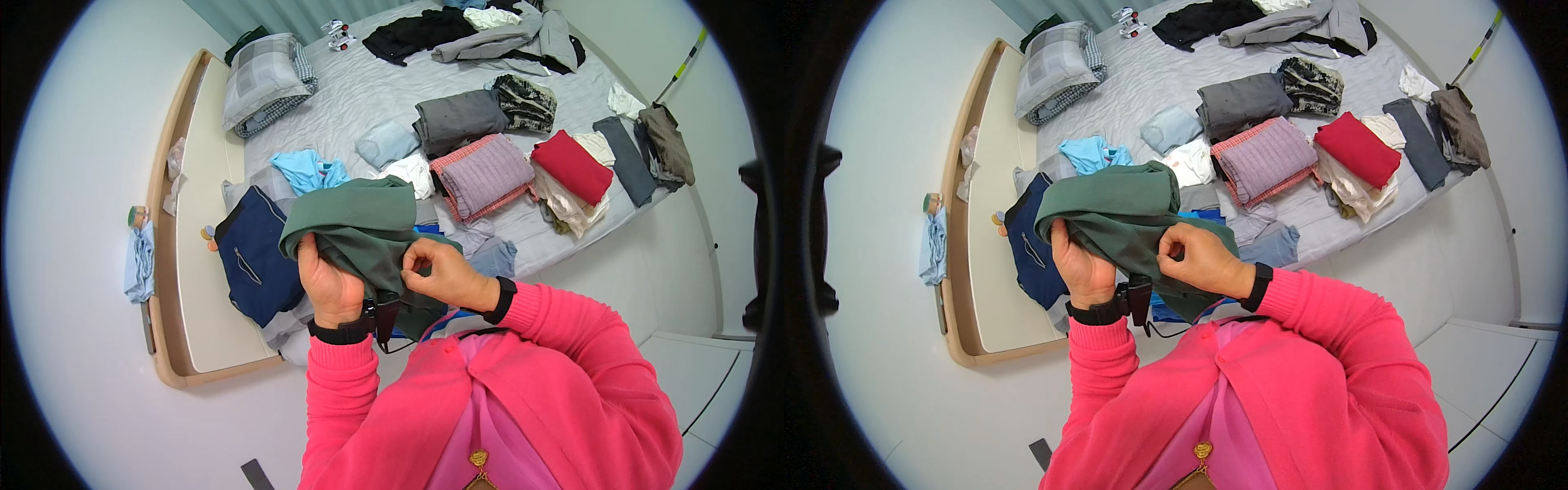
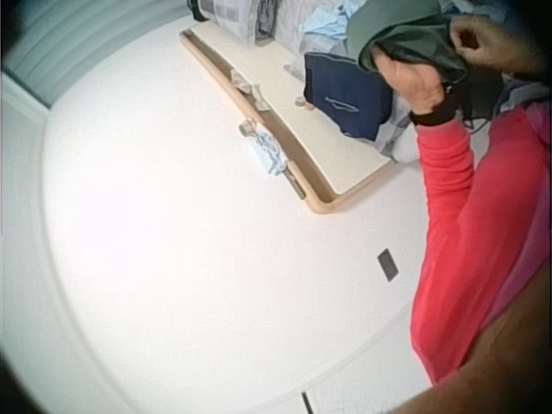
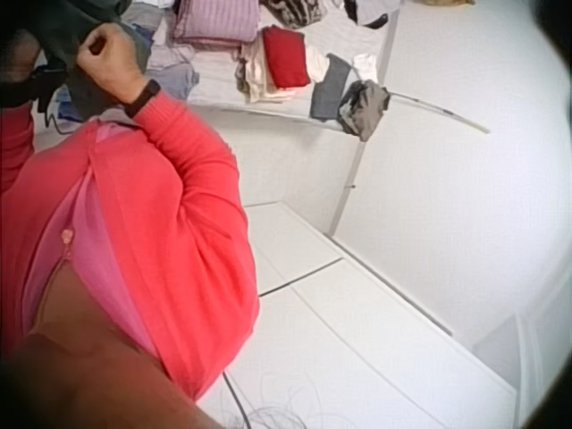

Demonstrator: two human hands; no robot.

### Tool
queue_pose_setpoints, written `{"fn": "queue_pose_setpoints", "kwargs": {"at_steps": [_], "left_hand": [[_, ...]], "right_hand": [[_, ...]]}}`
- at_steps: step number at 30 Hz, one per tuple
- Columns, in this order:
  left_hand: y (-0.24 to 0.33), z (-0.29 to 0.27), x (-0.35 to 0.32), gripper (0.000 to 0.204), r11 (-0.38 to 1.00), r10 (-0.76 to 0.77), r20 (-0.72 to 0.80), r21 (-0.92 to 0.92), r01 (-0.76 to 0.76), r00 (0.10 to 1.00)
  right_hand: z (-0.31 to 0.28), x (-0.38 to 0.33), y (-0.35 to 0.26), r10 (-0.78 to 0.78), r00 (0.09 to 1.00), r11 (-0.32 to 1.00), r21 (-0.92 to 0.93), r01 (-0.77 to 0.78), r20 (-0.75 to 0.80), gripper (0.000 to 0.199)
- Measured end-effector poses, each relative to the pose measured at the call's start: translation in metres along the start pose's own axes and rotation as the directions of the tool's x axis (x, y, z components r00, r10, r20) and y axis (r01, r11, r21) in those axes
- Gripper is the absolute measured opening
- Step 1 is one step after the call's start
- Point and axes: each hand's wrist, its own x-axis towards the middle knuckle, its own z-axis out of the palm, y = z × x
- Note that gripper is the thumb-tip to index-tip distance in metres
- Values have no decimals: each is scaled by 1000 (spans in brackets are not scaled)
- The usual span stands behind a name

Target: The person folds several garments on a bed, including a gray pair of pants, a green long-sleeved shirt, and a light blue shirt. Each item is smoothed, folded into a compact rectangle, and placed in a growing stack.

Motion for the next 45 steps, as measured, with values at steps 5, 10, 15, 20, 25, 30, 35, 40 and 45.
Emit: {"fn": "queue_pose_setpoints", "kwargs": {"at_steps": [5, 10, 15, 20, 25, 30, 35, 40, 45], "left_hand": [[-5, 7, -4, 32, 999, 36, -63, 36, -34, 997], [-16, 15, -5, 33, 996, 59, -121, 74, -50, 991], [-22, 25, -6, 33, 991, 76, -154, 124, -57, 985], [-32, 33, -10, 33, 991, 78, -117, 120, -64, 990], [-11, 15, -2, 28, 961, 177, -117, 236, -146, 977], [7, 1, -3, 26, 899, 189, -14, 404, -168, 982], [31, 3, -1, 28, 744, 69, 5, 665, -55, 998], [75, 8, 5, 73, 553, -208, 45, 830, 79, 977], [129, 23, 6, 57, 232, -28, 9, 973, -2, 1000]], "right_hand": [[5, -4, 6, -9, 999, 999, -51, 6, -48, 15], [5, 0, 8, 8, 1000, 996, -89, -7, 9, 24], [11, 2, 6, -64, 993, 997, 34, 68, -102, 30], [11, 9, 12, -2, 996, 994, 109, 12, -90, 21], [-24, 1, 18, 166, 985, 958, 229, -172, 46, 18], [-76, -11, -5, 188, 975, 935, 283, -213, 115, 19], [-110, -18, -34, 289, 935, 937, 138, -320, 204, 24], [-142, -27, -51, 289, 948, 944, 126, -306, 135, 31], [-203, -36, -115, 75, 976, 996, 64, -63, -205, 15]]}}
